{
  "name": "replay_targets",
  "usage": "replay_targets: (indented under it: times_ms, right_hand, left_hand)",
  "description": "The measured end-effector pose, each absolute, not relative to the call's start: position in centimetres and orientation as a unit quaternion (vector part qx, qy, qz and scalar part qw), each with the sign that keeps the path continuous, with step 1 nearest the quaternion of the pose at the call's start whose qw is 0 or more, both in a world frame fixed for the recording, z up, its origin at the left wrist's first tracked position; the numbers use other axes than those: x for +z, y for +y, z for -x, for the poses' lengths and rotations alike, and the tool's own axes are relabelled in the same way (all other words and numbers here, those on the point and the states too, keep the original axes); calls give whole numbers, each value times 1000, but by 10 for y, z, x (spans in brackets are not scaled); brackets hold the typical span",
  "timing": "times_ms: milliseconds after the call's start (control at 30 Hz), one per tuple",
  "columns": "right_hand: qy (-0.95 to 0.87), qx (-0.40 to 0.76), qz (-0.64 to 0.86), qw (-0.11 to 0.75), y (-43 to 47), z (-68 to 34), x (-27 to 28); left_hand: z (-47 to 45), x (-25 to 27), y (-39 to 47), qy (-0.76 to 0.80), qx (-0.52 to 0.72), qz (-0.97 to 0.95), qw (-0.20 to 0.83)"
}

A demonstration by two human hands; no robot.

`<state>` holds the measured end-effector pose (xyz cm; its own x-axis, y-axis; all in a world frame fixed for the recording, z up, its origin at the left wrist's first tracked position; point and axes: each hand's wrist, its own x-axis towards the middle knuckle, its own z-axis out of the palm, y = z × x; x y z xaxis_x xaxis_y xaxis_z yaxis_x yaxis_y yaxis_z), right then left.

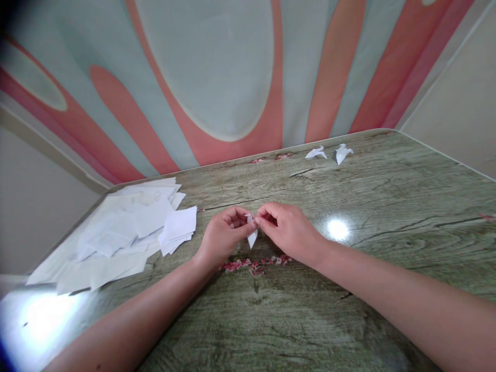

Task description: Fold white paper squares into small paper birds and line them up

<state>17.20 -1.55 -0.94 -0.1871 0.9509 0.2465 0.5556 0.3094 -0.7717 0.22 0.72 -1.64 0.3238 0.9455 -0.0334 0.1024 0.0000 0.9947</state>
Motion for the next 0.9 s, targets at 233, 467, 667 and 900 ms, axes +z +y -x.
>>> replay_targets:
  times_ms: [233,467,667,900]
  right_hand:
    - [-687,273,541,402,-13,-171,-15]
    - [-742,178,511,396,-13,-173,-19]
    - [-774,131,481,390,-12,-174,-23]
    - [-786,145,474,371,-11,-175,-22]
  left_hand:
    - [1,-13,10,462,406,-481,625]
    - [3,-13,10,432,338,-457,701]
    - [0,-13,7,435,332,-439,712]
    - [-2,-13,5,430,319,-441,720]
